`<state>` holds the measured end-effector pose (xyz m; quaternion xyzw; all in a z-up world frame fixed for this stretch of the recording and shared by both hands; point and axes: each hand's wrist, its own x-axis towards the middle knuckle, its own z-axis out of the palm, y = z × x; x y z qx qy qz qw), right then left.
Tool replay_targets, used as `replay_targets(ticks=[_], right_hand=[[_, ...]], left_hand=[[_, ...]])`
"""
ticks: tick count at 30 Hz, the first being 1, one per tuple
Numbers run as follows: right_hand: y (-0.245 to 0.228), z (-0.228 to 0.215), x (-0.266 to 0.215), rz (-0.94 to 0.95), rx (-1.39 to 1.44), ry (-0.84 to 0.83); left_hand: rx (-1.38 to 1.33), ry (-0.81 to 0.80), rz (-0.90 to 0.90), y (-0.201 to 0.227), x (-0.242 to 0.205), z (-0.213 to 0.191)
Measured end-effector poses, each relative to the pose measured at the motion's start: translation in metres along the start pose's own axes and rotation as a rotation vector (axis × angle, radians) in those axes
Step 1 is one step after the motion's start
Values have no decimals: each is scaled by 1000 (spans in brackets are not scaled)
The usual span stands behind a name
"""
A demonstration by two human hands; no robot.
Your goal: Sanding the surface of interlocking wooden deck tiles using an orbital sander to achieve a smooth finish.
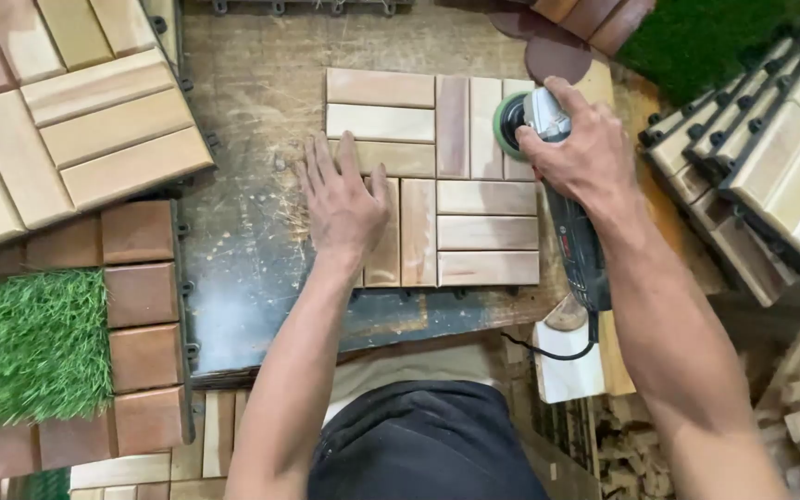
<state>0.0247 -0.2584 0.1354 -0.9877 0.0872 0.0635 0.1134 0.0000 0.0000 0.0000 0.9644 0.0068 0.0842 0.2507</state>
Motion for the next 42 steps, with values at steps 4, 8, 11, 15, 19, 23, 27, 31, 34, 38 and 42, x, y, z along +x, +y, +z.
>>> replay_targets(ticks=[4, 8, 11, 15, 19, 23, 27, 31, 34, 38, 42], right_hand=[[39, 3, -49, 63, 106, 44], [53, -3, -97, 192, 180, -12], [66, -12, -115, 262, 247, 26], [58, -52, -133, 362, 331, 154], [60, -75, -121, 350, 330, 289], [39, -82, -112, 308, 364, 251], [33, -72, -99, 225, 327, 168], [39, -45, -87, 178, 303, 122], [27, -33, -86, 117, 370, 77], [1, -21, -85, 56, 324, -34], [-24, -15, -85, 26, 292, -143]], left_hand=[[99, 184, 63, -5, -7, 27], [175, 184, 80, 15, -15, 20], [149, 116, 163, 48, -32, 7], [-44, -139, 381, 99, -67, 17], [-14, -419, 452, 145, -58, 38], [100, -437, 663, 156, -57, 69], [-221, 12, 885, 121, -74, 94], [-261, -85, 971, 66, -98, 39], [-314, -345, 1025, 20, -111, -10], [78, -209, 546, -32, -100, -54], [267, -24, -89, -57, -74, -78]])
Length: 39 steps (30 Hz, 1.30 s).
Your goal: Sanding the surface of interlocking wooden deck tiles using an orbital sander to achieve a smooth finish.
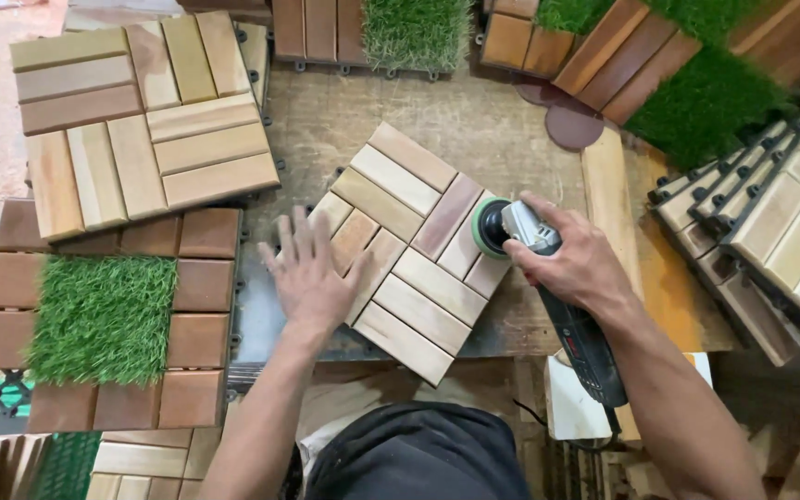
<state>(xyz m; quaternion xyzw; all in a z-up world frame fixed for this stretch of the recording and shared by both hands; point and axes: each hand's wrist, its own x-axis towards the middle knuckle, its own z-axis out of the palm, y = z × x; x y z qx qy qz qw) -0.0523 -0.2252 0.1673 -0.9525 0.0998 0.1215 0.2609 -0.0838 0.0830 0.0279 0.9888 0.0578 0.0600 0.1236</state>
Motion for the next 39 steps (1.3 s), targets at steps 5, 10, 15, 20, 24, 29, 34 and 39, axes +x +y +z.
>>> replay_targets(ticks=[5, 10, 15, 20, 24, 29, 34, 39], right_hand=[[-15, 0, 3, 31, 32, -4], [-8, -10, 1, 142, 108, 48], [17, 2, 7, 85, 128, 89], [17, 8, 4, 120, -78, 99], [13, 7, 0, 166, -130, 109], [-7, 7, 0, 232, -202, 63], [-20, 19, 1, 228, -230, 23], [-23, 38, 0, 93, -222, 61]], left_hand=[[46, 218, -175, 17, 19, 44], [-26, 285, -29, 24, 47, 45], [-164, 73, 308, 36, 102, 55], [-187, -142, 440, 59, 136, 42], [-196, -130, 432, 64, 149, 57], [-210, 12, 416, 59, 149, 72], [-194, 59, 359, 59, 146, 73], [-274, 73, 357, 59, 146, 74]])
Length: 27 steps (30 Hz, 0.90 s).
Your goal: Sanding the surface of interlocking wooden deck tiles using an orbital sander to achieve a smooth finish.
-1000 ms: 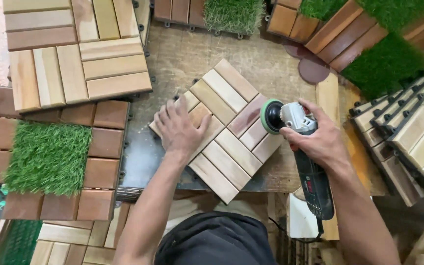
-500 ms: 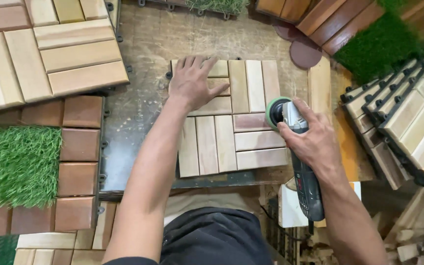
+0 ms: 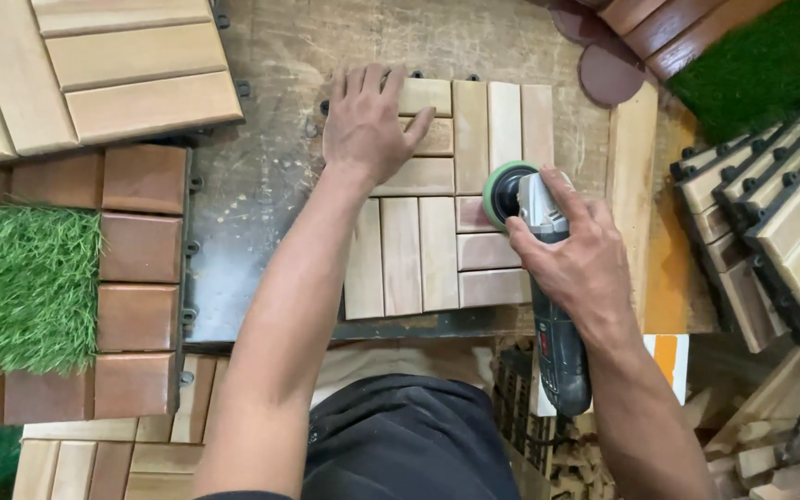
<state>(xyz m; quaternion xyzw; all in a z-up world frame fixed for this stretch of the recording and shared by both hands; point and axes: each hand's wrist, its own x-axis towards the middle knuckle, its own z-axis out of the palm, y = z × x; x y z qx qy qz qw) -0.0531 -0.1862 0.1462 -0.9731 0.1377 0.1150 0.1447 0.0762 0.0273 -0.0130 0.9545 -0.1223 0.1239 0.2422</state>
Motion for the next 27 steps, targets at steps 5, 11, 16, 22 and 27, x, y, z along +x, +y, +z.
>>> replay_targets(ticks=[5, 11, 16, 22, 27], right_hand=[[-20, 7, -9, -13, -19, -34], [-24, 17, -14, -94, -85, -26], [-17, 16, -15, -83, -78, -26], [2, 11, -6, -46, -51, 77], [3, -1, -5, 53, -38, 47]], left_hand=[[-1, 73, 40, -4, -2, 5], [-28, 103, 52, -6, 0, 7], [-20, 101, 49, -8, -1, 8], [-38, 124, 60, -6, -1, 6], [-46, 67, 31, -6, -1, 5]])
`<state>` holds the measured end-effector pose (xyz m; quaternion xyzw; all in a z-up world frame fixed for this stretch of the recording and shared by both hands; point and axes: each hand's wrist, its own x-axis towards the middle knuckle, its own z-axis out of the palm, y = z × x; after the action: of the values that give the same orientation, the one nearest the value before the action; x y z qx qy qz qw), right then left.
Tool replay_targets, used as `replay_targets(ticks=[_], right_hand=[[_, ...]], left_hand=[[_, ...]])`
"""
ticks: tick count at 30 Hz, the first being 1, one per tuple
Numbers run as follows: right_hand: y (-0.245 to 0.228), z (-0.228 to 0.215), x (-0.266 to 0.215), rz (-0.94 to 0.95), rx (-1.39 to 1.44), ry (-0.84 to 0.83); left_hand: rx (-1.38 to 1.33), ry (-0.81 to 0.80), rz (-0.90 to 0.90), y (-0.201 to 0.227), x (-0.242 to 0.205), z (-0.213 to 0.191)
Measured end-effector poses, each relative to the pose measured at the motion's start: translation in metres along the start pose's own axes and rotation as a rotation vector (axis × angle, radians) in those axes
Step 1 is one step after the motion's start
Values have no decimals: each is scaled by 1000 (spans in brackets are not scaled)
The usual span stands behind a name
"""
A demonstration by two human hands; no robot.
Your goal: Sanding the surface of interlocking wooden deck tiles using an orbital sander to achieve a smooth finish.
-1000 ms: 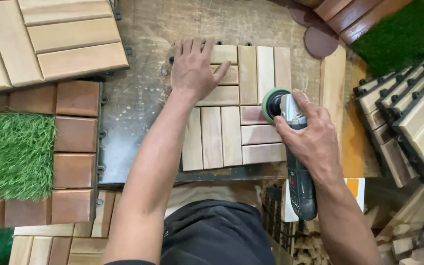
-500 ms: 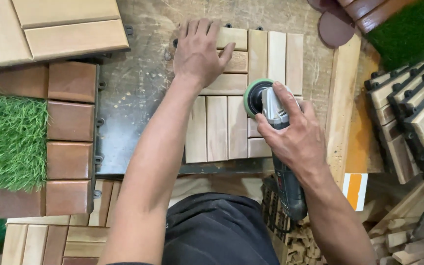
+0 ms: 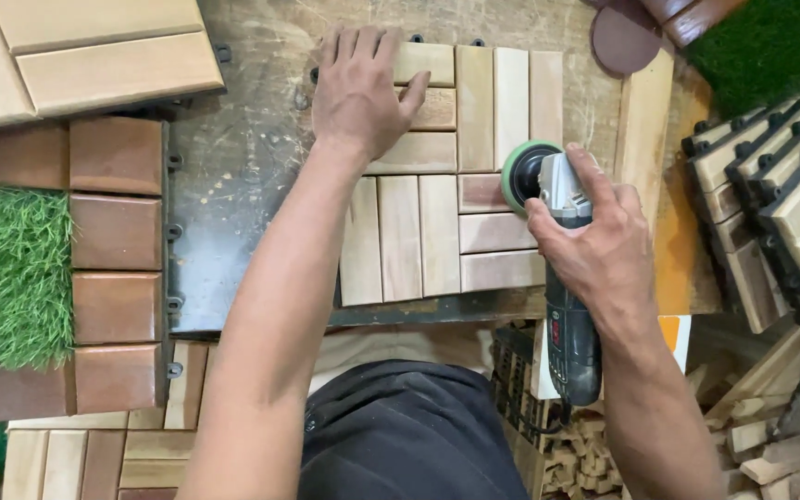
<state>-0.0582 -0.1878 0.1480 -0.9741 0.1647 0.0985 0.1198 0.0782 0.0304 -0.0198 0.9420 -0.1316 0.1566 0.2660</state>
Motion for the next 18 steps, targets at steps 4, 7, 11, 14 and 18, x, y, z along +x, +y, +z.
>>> replay_targets(ticks=[4, 7, 11, 14, 18], right_hand=[[3, -5, 2, 38, -12, -9], [3, -8, 4, 75, -20, -43], [12, -7, 6, 76, 8, -4], [27, -1, 12, 33, 5, 54], [26, -5, 11, 81, 9, 65]], left_hand=[[5, -41, -12, 2, 1, -3], [-7, -13, -1, 1, 0, -2], [4, 19, 12, 0, -1, -2], [9, 1, 2, 2, 1, -3], [8, 27, 17, 1, 0, -3]])
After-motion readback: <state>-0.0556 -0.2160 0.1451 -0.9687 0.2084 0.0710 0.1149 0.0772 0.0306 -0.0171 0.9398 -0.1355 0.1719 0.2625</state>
